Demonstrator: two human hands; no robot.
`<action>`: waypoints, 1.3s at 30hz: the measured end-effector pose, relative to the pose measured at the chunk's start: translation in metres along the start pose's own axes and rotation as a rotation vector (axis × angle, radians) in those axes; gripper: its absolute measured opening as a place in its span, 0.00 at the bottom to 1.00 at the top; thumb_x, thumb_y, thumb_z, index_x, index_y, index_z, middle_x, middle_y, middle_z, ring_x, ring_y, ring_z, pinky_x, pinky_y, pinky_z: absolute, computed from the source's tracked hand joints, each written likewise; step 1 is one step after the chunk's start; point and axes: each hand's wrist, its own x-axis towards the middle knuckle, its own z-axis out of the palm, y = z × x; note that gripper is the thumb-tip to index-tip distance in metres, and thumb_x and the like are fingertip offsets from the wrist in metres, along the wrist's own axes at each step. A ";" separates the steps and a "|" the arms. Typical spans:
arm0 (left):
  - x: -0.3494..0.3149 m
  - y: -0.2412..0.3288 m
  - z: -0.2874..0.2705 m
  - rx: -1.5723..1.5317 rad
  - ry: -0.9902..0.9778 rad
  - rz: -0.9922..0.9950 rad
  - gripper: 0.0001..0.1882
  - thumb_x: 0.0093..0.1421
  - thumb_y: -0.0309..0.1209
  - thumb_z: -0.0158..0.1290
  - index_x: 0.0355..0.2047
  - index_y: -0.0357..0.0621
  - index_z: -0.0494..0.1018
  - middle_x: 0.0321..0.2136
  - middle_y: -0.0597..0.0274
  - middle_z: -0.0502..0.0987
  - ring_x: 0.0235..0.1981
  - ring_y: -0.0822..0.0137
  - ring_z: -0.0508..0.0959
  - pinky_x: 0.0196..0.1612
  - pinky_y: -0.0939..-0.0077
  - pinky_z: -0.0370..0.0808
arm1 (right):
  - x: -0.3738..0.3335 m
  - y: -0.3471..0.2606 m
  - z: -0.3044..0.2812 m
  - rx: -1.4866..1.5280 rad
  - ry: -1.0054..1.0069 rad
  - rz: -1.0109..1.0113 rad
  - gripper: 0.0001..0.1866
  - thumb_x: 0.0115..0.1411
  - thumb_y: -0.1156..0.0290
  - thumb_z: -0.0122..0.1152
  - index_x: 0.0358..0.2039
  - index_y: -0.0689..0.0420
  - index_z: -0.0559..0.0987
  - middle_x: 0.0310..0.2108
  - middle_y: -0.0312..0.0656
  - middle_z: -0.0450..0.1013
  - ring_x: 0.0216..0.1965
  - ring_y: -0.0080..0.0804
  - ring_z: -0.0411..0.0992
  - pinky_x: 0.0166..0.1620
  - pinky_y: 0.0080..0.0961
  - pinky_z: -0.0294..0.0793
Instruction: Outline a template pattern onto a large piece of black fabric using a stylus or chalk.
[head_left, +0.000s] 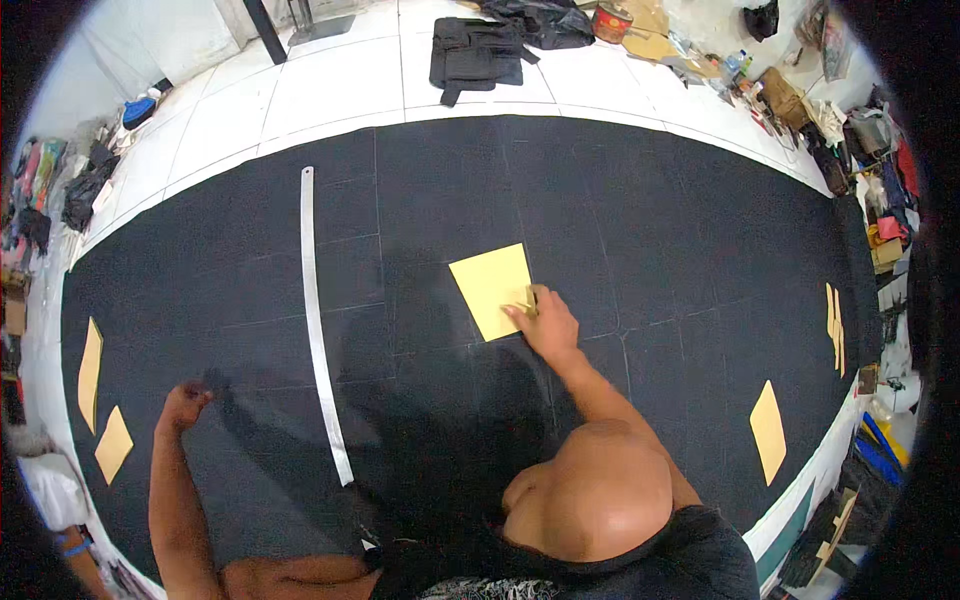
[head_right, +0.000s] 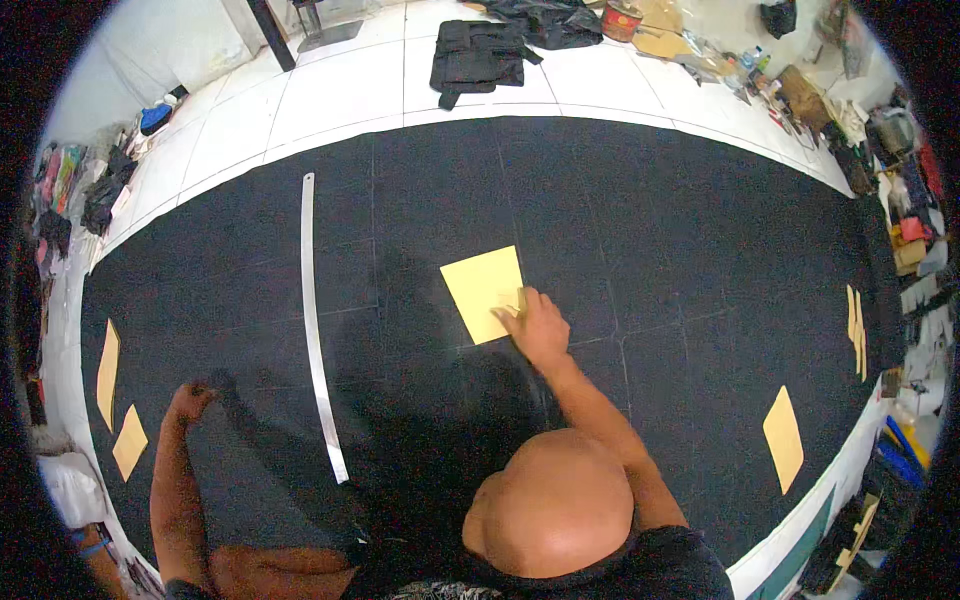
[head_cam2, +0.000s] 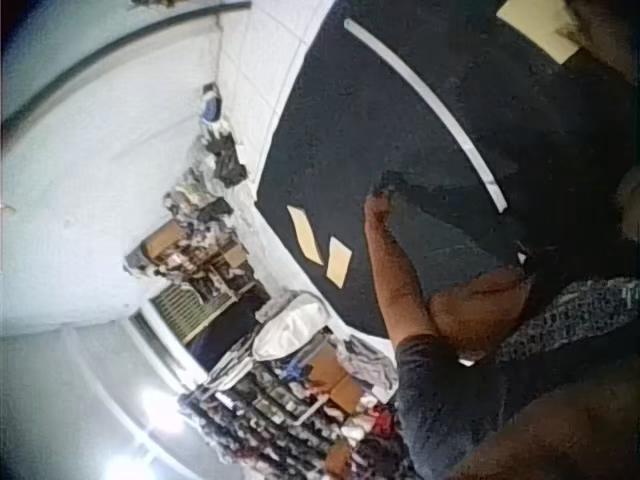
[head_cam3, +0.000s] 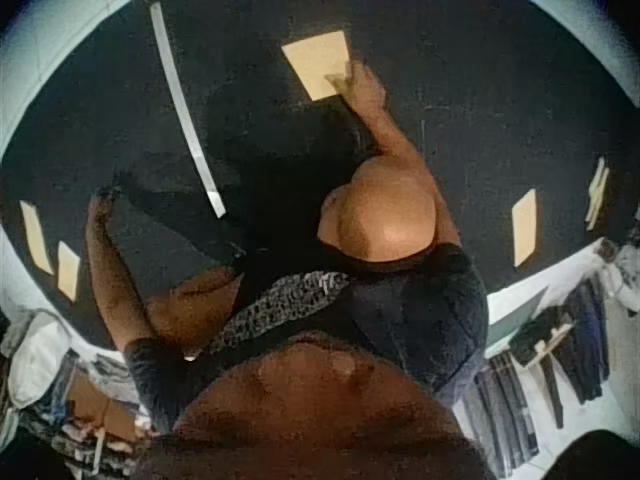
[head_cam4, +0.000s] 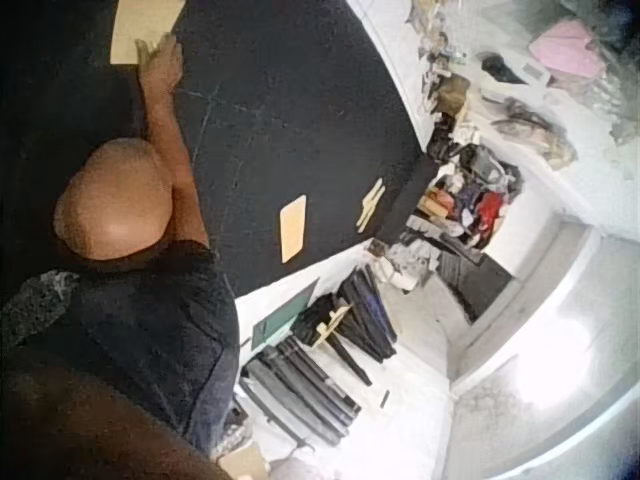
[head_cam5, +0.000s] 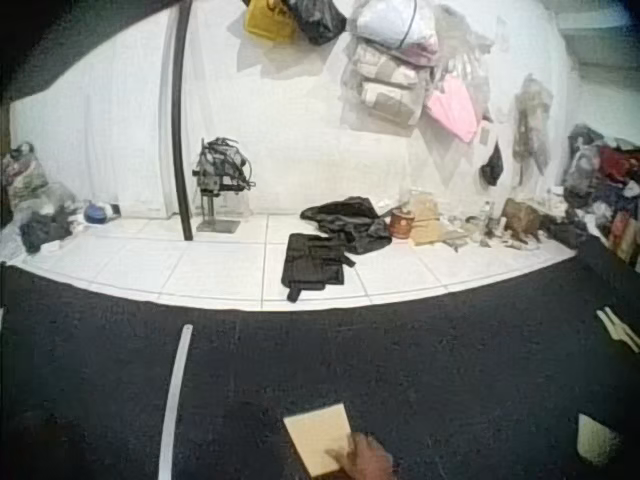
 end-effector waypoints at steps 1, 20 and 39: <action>0.001 0.000 0.000 -0.035 -0.039 -0.037 0.26 0.60 0.44 0.62 0.46 0.32 0.78 0.44 0.40 0.82 0.49 0.49 0.82 0.50 0.56 0.76 | 0.004 0.007 -0.006 0.082 -0.041 -0.065 0.34 0.61 0.42 0.65 0.57 0.55 0.75 0.41 0.47 0.71 0.45 0.48 0.74 0.45 0.46 0.78; 0.011 0.003 -0.002 -0.013 -0.100 0.014 0.30 0.60 0.44 0.63 0.53 0.31 0.76 0.51 0.40 0.80 0.55 0.48 0.79 0.56 0.57 0.75 | -0.013 0.020 0.000 0.055 0.005 -0.159 0.34 0.56 0.45 0.71 0.57 0.52 0.80 0.36 0.42 0.68 0.40 0.40 0.72 0.40 0.39 0.78; 0.012 0.008 -0.002 -0.015 -0.103 -0.040 0.32 0.61 0.44 0.63 0.56 0.30 0.74 0.53 0.42 0.80 0.56 0.47 0.79 0.59 0.58 0.74 | -0.010 0.022 -0.004 0.009 -0.079 -0.175 0.34 0.59 0.42 0.66 0.61 0.48 0.78 0.38 0.43 0.69 0.43 0.43 0.72 0.42 0.40 0.78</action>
